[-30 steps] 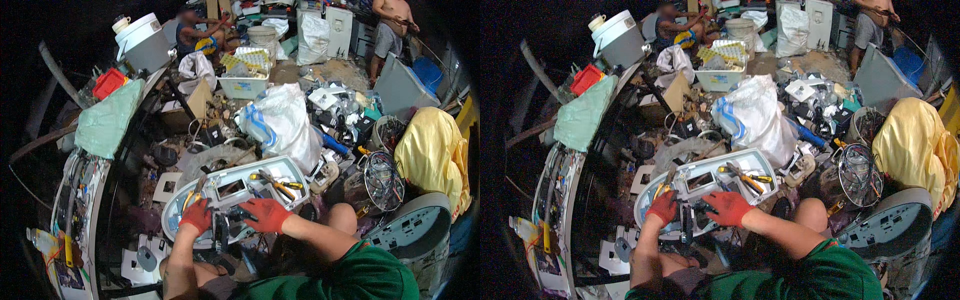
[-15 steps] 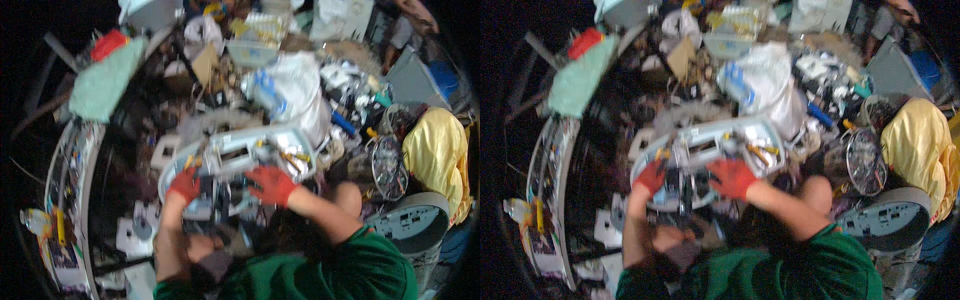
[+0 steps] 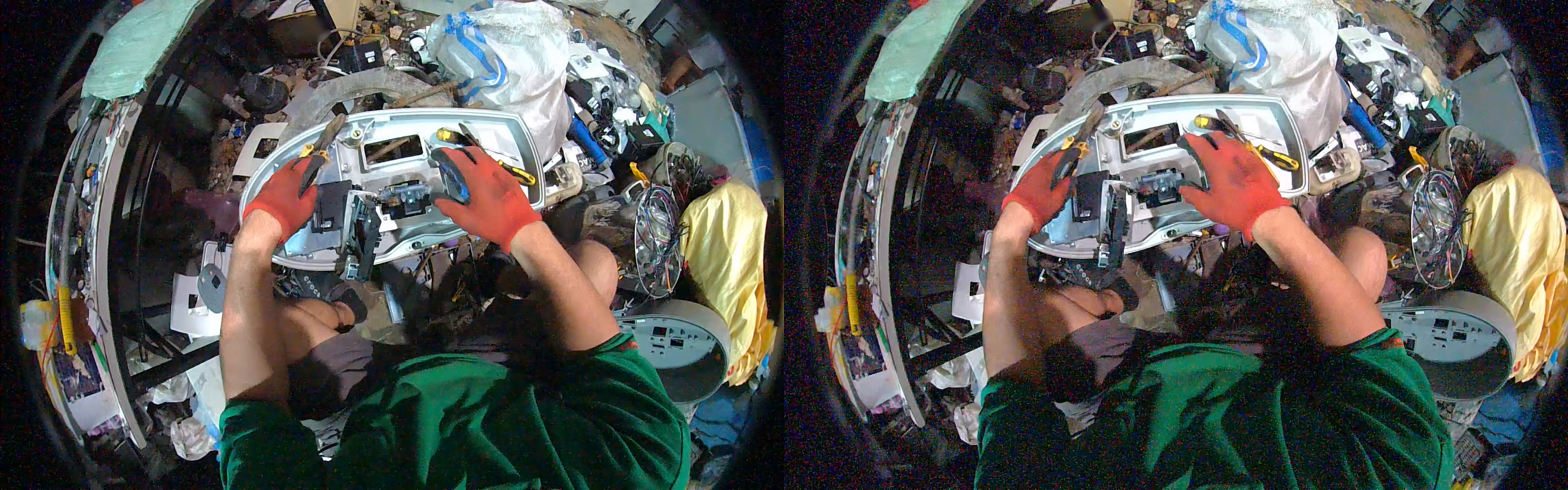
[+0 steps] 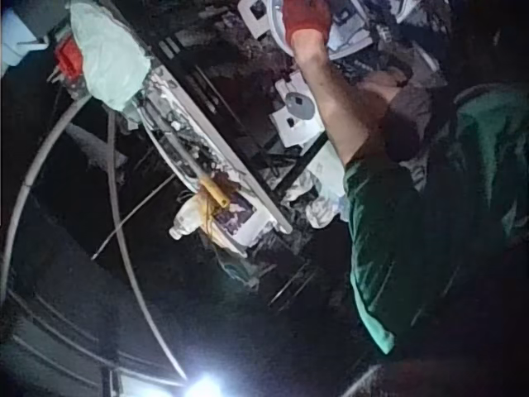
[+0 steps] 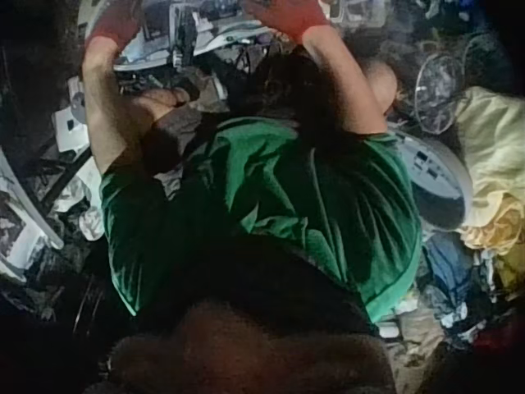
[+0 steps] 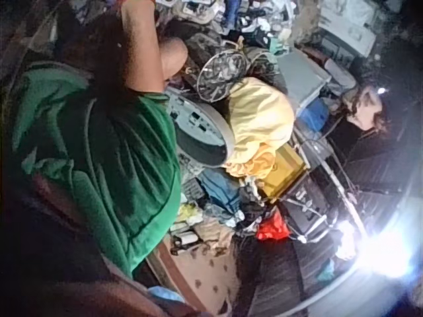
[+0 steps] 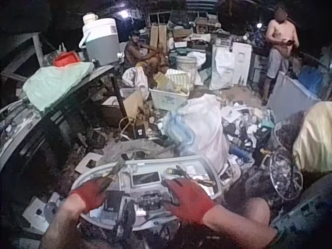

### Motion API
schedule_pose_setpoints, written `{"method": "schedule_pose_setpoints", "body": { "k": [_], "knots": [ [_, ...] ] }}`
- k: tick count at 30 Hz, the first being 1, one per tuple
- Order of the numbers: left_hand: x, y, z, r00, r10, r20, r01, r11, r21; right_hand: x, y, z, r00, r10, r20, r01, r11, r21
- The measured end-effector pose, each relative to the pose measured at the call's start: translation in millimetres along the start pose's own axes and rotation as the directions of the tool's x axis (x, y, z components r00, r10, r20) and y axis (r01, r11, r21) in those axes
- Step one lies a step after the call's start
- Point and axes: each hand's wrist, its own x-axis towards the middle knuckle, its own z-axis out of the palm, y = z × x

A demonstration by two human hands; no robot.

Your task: The person uses a screwdriver and pliers to remove electronic components from a white plastic housing and then selects a specific tool from a portable bit set.

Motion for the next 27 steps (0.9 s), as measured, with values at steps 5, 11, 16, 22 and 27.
{"method": "schedule_pose_setpoints", "body": {
  "k": [5,11,16,22,27],
  "knots": [
    [-3.7,52.0,-12.0,0.976,0.044,0.212,0.003,0.977,-0.214,-9.7,21.1,29.5,0.996,-0.071,0.061,0.075,0.995,-0.064],
    [-29.9,86.9,13.7,0.967,0.014,0.255,-0.032,0.997,0.068,-1.1,8.7,33.5,0.999,-0.02,0.031,0.015,0.99,0.141],
    [-27.7,64.5,17.5,0.989,0.048,0.138,-0.018,0.977,-0.211,3.0,7.7,41.5,0.996,0.076,0.036,-0.084,0.936,0.342],
    [-23.3,20.9,-1.4,0.979,-0.163,0.122,0.198,0.901,-0.386,-3.3,21.5,18.8,0.994,0.07,-0.09,-0.057,0.989,0.136],
    [-20.4,-11.3,-2.5,0.961,-0.275,0.013,0.272,0.939,-0.209,0.1,70.9,-41.4,0.961,0.197,-0.195,-0.213,0.975,-0.064]
  ]
}}
